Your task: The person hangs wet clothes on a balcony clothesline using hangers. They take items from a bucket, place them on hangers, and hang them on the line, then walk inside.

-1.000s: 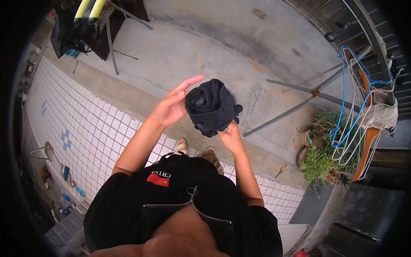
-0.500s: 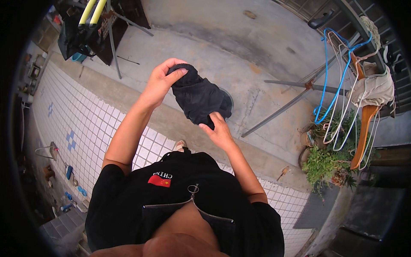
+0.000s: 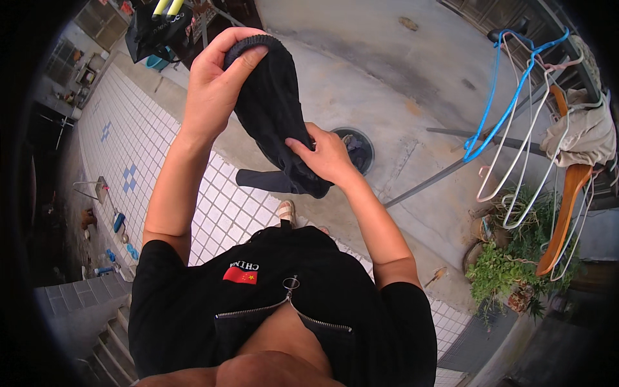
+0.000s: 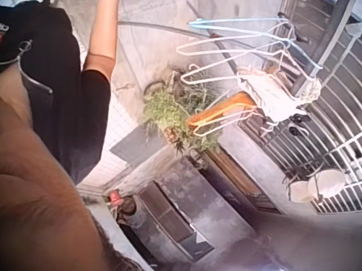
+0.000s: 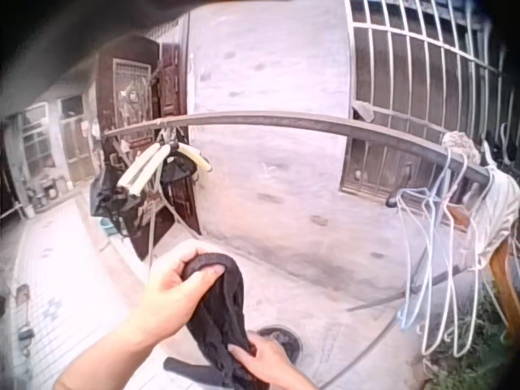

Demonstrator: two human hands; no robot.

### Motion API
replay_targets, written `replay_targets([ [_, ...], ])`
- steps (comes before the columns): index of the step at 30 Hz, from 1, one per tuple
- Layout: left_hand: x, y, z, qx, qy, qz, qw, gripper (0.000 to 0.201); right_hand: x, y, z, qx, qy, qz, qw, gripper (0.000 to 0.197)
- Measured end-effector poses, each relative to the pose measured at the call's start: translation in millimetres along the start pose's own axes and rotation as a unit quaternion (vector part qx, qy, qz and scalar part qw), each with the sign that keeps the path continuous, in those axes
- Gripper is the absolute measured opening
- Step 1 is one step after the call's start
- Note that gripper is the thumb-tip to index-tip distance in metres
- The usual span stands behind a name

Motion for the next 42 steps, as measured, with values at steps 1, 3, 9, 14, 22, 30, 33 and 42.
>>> replay_targets([
  [1,6.4,5.3,0.8,0.029,-0.047,-0.025,0.998,0.012,-2.7,-3.2,2.2,-0.005,-0.012,0.008,1.0,0.04],
  [3,17.1,21.4,-0.5,0.083,-0.09,-0.053,0.991,0.012,0.1,1.9,1.8,0.002,-0.035,-0.024,0.999,0.038],
  [9,31.0,63.8,-2.4,0.129,-0.119,-0.125,0.977,0.016,48.7,22.8,-10.4,0.041,-0.059,0.246,0.967,0.027],
  [14,-34.3,144.5,-25.1,0.204,-0.029,-0.195,0.959,0.02,22.7,80.9,-58.2,0.14,-0.186,-0.012,0.973,0.025],
  [22,-87.3,223.3,-42.3,0.135,0.058,-0.232,0.962,0.024,-93.3,72.2,-125.5,0.192,-0.121,-0.374,0.899,0.026],
  [30,-93.3,252.6,-48.7,0.088,-0.003,-0.485,0.87,0.027,-199.3,40.1,-100.8,0.05,0.128,0.263,0.955,0.026],
  [33,-118.8,248.8,-51.6,0.102,0.175,-0.292,0.935,0.026,-210.2,35.6,-94.6,0.152,0.144,0.248,0.946,0.025],
  [42,-102.0,190.7,-56.3,0.109,0.265,0.24,0.927,0.053,-231.5,65.4,-83.7,0.397,0.212,0.451,0.771,0.033],
])
Point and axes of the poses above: each hand's wrist, its own z-axis away from the middle knuckle, its own y-axis out of the back of the hand, x = y × z, the point moved 6 cm from there along -z, towards the middle knuckle, and after that the axes turned 14 degrees about x, right-handed, at the moved point
